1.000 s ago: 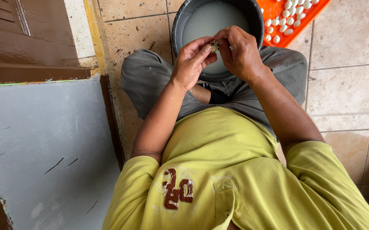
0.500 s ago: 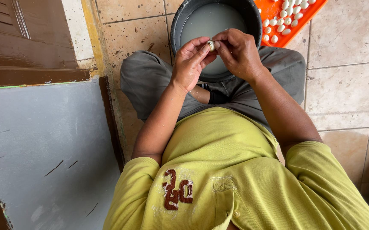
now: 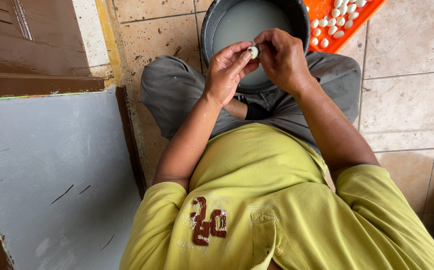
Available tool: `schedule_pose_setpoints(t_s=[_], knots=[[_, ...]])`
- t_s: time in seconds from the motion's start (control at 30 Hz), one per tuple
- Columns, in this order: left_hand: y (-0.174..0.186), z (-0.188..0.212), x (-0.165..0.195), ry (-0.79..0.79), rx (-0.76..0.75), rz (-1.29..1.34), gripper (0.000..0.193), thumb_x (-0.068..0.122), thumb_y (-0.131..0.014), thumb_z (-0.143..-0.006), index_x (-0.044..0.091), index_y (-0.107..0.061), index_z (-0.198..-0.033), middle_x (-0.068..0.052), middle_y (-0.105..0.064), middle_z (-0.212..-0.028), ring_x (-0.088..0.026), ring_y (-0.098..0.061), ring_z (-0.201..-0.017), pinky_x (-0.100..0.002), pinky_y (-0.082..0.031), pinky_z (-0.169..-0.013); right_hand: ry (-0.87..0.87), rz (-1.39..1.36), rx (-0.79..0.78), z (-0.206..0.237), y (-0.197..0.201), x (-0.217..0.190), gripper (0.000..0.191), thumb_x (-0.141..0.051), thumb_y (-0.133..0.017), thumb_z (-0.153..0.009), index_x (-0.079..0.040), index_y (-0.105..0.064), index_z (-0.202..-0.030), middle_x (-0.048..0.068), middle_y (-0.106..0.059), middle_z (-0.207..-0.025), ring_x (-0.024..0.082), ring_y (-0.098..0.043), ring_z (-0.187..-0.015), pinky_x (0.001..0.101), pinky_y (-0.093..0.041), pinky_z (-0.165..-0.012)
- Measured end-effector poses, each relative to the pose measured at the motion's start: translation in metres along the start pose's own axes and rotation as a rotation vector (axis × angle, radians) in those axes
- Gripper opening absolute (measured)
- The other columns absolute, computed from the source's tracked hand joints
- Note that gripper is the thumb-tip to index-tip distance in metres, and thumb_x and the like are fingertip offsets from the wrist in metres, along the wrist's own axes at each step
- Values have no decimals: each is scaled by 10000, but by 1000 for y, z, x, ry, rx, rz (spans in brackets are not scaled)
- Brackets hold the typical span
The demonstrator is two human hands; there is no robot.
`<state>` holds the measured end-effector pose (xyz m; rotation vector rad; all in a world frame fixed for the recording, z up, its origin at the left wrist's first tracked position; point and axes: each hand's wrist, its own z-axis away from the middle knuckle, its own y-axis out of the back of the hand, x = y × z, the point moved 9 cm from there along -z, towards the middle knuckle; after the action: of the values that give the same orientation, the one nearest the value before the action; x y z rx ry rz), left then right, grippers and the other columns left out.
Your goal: The person sits on the floor and peels hard-boiled eggs by hand. They dip each egg in a basin of water, remove the shell, and place the peeled egg into an orange tray.
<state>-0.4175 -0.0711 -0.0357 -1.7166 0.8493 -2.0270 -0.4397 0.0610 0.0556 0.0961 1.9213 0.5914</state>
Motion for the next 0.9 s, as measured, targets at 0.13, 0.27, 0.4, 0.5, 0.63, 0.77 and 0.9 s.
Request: schedule_pose_setpoints(t_s=[0.13, 0.27, 0.4, 0.5, 0.63, 0.77, 0.9], knots=[[-4, 1, 5, 37, -46, 84, 282, 91, -565, -1100, -7, -609, -1360, -146, -688, -1251, -253, -699, -1139, -381, -602, -1029, -190, -172, 34, -3, 3, 19, 111, 81, -585, -1059, 12, -606, -1144, 95, -697, -1001, 180, -711, -876, 269, -585, -772], [-5, 1, 11, 30, -43, 204, 273, 62, -559, -1086, 3, -597, -1350, -145, -665, -1305, -263, -676, -1206, -373, -567, -1092, 164, 156, 134, -9, 20, -15, 258, 178, -495, -904, 48, -630, -1082, 198, -689, -1140, 226, -705, -871, 304, -587, -760], [-4, -2, 13, -43, -14, 176, 211, 30, -592, -1089, -2, -614, -1297, -127, -653, -1264, -261, -670, -1222, -401, -543, -1156, 34, 26, 42, -4, 12, -9, 108, 51, -697, -1038, 24, -650, -1132, 151, -682, -1073, 224, -730, -904, 292, -602, -764], [-1, -3, 6, -46, 32, 192, 210, -8, -634, -1071, -6, -620, -1280, -109, -647, -1234, -215, -649, -1188, -411, -533, -1165, 48, 75, 21, -2, 7, -13, 127, 34, -753, -994, 24, -678, -1096, 143, -695, -972, 227, -732, -826, 304, -594, -712], [4, -1, 5, -113, 76, 42, 239, -48, -662, -1022, -4, -626, -1254, -113, -659, -1239, -200, -654, -1173, -372, -554, -1109, 60, 86, 8, -2, 4, -15, 132, 69, -724, -988, 27, -682, -1106, 138, -720, -982, 225, -756, -855, 306, -615, -725], [6, 3, 6, -195, 120, -133, 270, -81, -677, -1001, 1, -626, -1254, -111, -656, -1267, -179, -662, -1172, -316, -562, -1070, 107, 125, 9, -1, 1, -20, 162, 78, -729, -968, 28, -661, -1106, 142, -727, -988, 233, -767, -877, 306, -628, -737], [4, 3, 2, -208, 130, -184, 267, -79, -675, -1007, 0, -625, -1257, -123, -666, -1269, -176, -676, -1179, -301, -574, -1053, 126, 198, 39, -2, 2, -20, 146, 74, -757, -969, 19, -654, -1055, 132, -726, -929, 237, -759, -838, 316, -608, -710]])
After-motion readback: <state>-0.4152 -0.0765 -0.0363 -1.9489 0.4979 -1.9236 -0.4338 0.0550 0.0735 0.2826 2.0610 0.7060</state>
